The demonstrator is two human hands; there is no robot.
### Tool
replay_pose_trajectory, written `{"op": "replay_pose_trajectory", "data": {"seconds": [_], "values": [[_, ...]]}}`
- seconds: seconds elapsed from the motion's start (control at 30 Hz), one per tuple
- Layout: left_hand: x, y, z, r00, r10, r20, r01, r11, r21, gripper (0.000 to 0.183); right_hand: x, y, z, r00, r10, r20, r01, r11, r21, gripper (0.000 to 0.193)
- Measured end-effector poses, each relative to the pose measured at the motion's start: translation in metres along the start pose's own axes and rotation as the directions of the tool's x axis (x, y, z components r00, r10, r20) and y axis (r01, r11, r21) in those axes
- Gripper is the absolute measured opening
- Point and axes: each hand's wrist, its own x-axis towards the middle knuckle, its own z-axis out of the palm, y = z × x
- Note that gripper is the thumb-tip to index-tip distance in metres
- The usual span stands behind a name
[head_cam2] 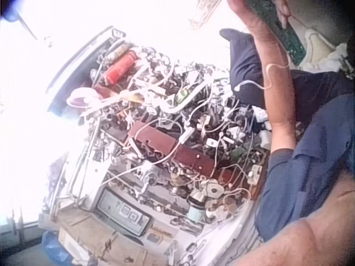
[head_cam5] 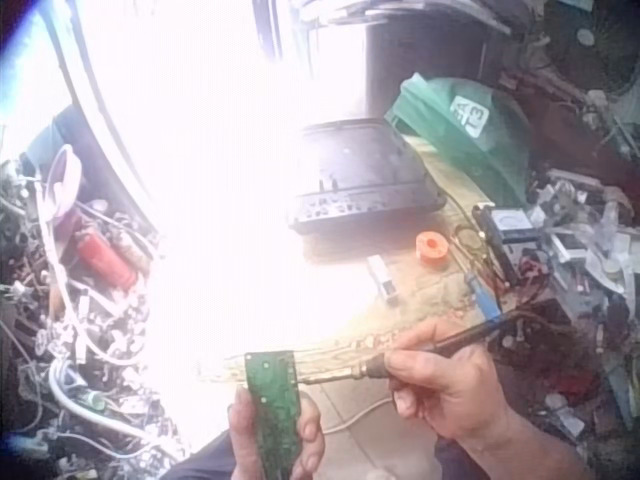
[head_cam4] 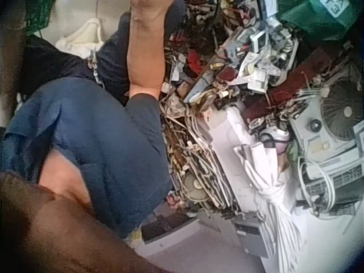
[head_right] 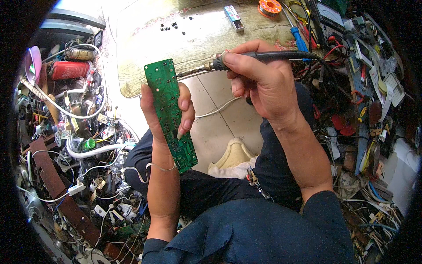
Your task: The person holds a green circuit board in the left hand and uses a soldering iron in the right hand to apply heat to various points on the board. The person repeatedly touches the iron to different pads and traces across the board's surface.
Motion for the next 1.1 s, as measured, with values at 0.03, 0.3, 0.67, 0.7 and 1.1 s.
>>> {"op": "replay_pose_trajectory", "data": {"seconds": [0.03,0.3,0.67,0.7,1.1], "values": [[0.000,0.000,0.000,1.000,0.004,0.002,-0.004,1.000,-0.005,0.079,0.000,0.000,0.000,1.000,0.003,-0.004,-0.003,1.000,0.002,0.020],[0.002,-0.003,-0.010,1.000,0.000,0.014,-0.001,1.000,0.028,0.078,0.001,0.000,0.001,1.000,0.017,0.010,-0.017,1.000,-0.003,0.019],[0.002,-0.005,-0.012,1.000,-0.001,0.022,0.003,0.996,-0.094,0.075,0.001,0.001,-0.002,1.000,-0.031,0.006,0.030,0.999,0.044,0.016],[0.002,-0.005,-0.012,0.999,-0.006,0.034,0.009,0.994,-0.106,0.075,0.001,0.002,-0.002,0.999,-0.033,0.011,0.033,0.999,0.043,0.016],[0.003,-0.007,-0.013,0.998,0.005,0.063,0.006,0.985,-0.174,0.073,-0.001,0.003,0.002,0.999,-0.049,0.008,0.049,0.998,-0.027,0.018]]}}
